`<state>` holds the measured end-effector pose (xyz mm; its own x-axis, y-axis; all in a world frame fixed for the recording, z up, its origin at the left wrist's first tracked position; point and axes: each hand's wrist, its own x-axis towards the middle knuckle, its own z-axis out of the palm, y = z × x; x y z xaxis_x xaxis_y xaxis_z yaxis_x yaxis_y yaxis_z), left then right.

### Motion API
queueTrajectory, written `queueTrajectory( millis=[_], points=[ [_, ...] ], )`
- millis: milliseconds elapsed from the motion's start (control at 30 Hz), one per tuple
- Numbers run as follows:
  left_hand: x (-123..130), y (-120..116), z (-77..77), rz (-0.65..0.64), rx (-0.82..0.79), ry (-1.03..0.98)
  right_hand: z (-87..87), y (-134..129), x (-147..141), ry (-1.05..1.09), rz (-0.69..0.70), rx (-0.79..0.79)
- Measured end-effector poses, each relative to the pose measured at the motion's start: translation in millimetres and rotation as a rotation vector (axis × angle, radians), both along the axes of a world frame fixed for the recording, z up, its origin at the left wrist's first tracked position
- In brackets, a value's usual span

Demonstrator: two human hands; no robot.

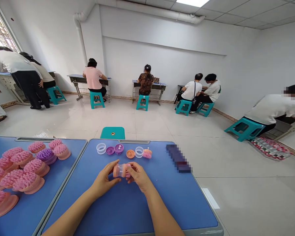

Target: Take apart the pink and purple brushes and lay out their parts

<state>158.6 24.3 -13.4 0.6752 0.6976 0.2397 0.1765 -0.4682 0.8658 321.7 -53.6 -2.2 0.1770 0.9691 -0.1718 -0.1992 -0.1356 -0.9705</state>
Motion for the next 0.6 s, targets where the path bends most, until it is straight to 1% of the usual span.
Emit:
queueTrajectory(
  millis=[133,200,267,333,433,500,600],
  points=[
    [1.3,-2.2,3.7,-0.004,-0.097,-0.013,-0.7,-1.4,0.4,0.062,0.019,-0.024],
    [2.0,-2.8,4.7,0.011,-0.11,0.0,-0.8,-2.3,1.0,0.105,0.01,-0.047],
    [2.3,-3.0,5.0,0.015,-0.108,0.023,-1.1,-2.9,1.4,0.09,0.009,-0.083],
    [2.2,-3.1,4.7,0.014,-0.069,0.064,-1.8,-3.1,0.9,0.022,0.04,-0.102],
    [1.4,-3.5,3.9,0.003,0.037,0.131,-2.2,-2.7,-1.2,-0.068,0.098,-0.072],
    [0.8,-4.2,3.6,-0.004,0.098,0.16,-1.8,-2.2,-2.8,-0.101,0.1,-0.056],
    [0.3,-5.4,3.5,-0.006,0.152,0.183,-0.8,-1.3,-4.3,-0.088,0.083,-0.065]
  ],
)
